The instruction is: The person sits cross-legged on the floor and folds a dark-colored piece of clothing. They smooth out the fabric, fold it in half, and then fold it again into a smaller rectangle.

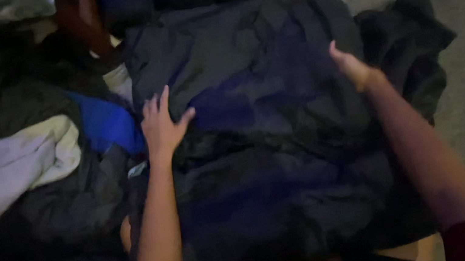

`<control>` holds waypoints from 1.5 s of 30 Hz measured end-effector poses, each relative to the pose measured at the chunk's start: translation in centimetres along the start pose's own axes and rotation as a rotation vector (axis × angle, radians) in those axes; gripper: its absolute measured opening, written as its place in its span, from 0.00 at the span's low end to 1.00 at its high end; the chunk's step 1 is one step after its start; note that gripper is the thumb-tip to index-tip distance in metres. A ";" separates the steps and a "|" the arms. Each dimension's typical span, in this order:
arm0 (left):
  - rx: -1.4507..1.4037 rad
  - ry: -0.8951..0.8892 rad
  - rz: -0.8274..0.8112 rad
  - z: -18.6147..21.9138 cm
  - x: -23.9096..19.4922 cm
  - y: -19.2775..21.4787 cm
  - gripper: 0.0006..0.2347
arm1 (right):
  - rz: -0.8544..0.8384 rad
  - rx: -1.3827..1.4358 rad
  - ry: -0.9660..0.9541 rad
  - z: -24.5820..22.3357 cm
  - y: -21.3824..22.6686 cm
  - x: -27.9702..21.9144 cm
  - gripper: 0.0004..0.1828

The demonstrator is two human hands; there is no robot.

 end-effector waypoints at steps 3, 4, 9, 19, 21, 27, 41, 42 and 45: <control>0.038 -0.113 0.007 0.7 -1.9 -2.4 0.48 | 0.008 0.182 0.024 0.5 2.0 0.7 0.25; 0.046 -0.118 0.064 1.0 -2.1 -2.2 0.48 | 0.070 -0.332 0.075 0.4 4.2 0.4 0.27; 0.072 0.039 -0.216 -0.1 0.4 -4.1 0.50 | 0.286 -2.390 0.205 4.6 7.3 -3.4 0.48; 0.105 -0.030 0.270 2.6 -1.1 -4.1 0.44 | 0.117 -3.496 -0.009 7.0 -3.1 2.1 0.65; 0.141 -0.012 0.272 2.2 -2.0 -4.5 0.46 | -0.126 -3.738 -0.403 9.2 -5.2 1.2 0.50; 0.125 0.084 0.258 1.3 -0.8 -4.7 0.45 | -1.067 -3.460 1.902 17.9 -14.7 -2.2 0.41; 0.140 -0.370 0.315 6.5 10.6 5.6 0.27 | -1.406 -3.291 1.730 14.9 -10.2 3.1 0.12; 0.136 -0.372 0.310 6.9 11.9 6.2 0.27 | -1.394 -3.299 1.731 15.6 -10.8 2.8 0.12; 0.157 -0.484 0.190 8.7 15.7 6.0 0.30 | -1.538 -3.365 1.362 17.5 -11.7 2.8 0.04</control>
Point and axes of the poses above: each hand's wrist, its own x-axis towards the middle knuckle, its own y-axis out of the back of the hand, z = x × y, the point moved 9 cm from there along x, towards the middle knuckle, and after that the axes turned 4 degrees about y, right-handed, at the moved point
